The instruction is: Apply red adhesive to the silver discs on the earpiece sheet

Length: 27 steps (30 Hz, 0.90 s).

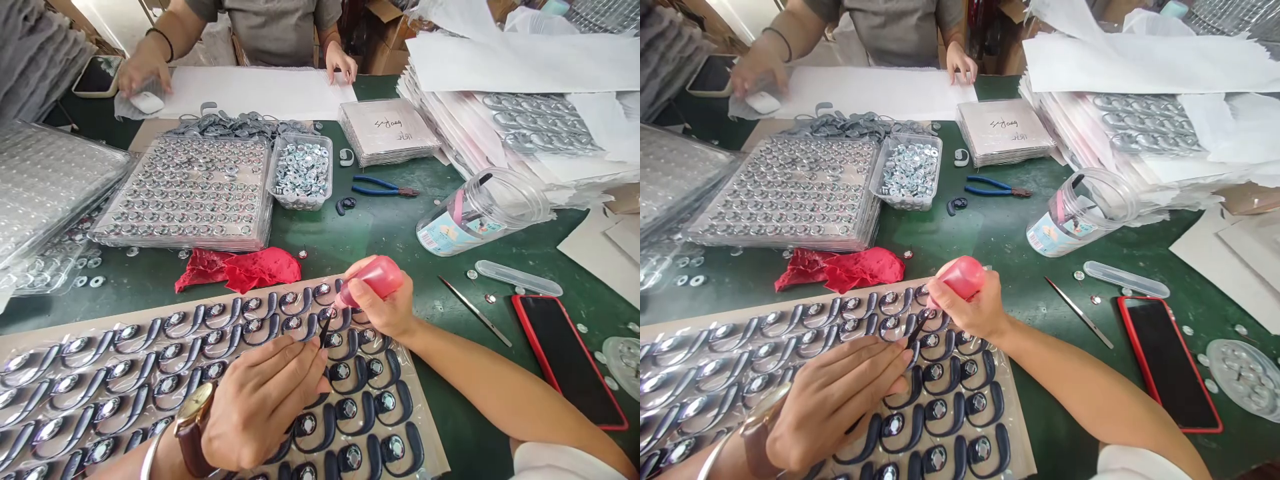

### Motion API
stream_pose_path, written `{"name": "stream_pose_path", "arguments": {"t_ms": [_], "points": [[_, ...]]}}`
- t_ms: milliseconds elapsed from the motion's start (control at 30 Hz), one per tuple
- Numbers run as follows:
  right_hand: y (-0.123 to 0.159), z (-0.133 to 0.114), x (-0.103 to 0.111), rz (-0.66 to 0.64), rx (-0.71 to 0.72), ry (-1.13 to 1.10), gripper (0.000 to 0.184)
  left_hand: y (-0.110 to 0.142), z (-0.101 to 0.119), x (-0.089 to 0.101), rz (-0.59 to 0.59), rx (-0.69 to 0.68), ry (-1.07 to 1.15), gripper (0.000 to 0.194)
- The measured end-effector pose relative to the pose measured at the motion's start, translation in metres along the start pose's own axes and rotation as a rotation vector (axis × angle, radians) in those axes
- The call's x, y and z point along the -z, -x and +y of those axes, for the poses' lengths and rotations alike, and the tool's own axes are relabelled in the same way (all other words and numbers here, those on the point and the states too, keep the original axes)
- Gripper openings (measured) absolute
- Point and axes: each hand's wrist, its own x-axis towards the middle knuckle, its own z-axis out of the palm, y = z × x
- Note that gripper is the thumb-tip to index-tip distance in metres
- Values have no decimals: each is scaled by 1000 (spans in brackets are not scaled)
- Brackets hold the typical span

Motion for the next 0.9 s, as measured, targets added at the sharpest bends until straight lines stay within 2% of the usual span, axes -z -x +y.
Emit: {"name": "stream_pose_path", "arguments": {"t_ms": [100,233,500,700,900], "points": [[-4,-2,-1,88,-35,-108,9,-4,-2,4,29,0,4,21],[-6,-1,-1,91,-93,-214,8,-10,-3,8,41,-3,-1,20],[-6,-1,0,92,-91,-176,10,-6,-2,8,48,10,13,18],[-6,-1,-1,110,-109,-156,15,-15,0,11,38,3,-2,19],[-6,-2,-1,121,-142,-122,20,-17,4,11,76,124,36,18]]}}
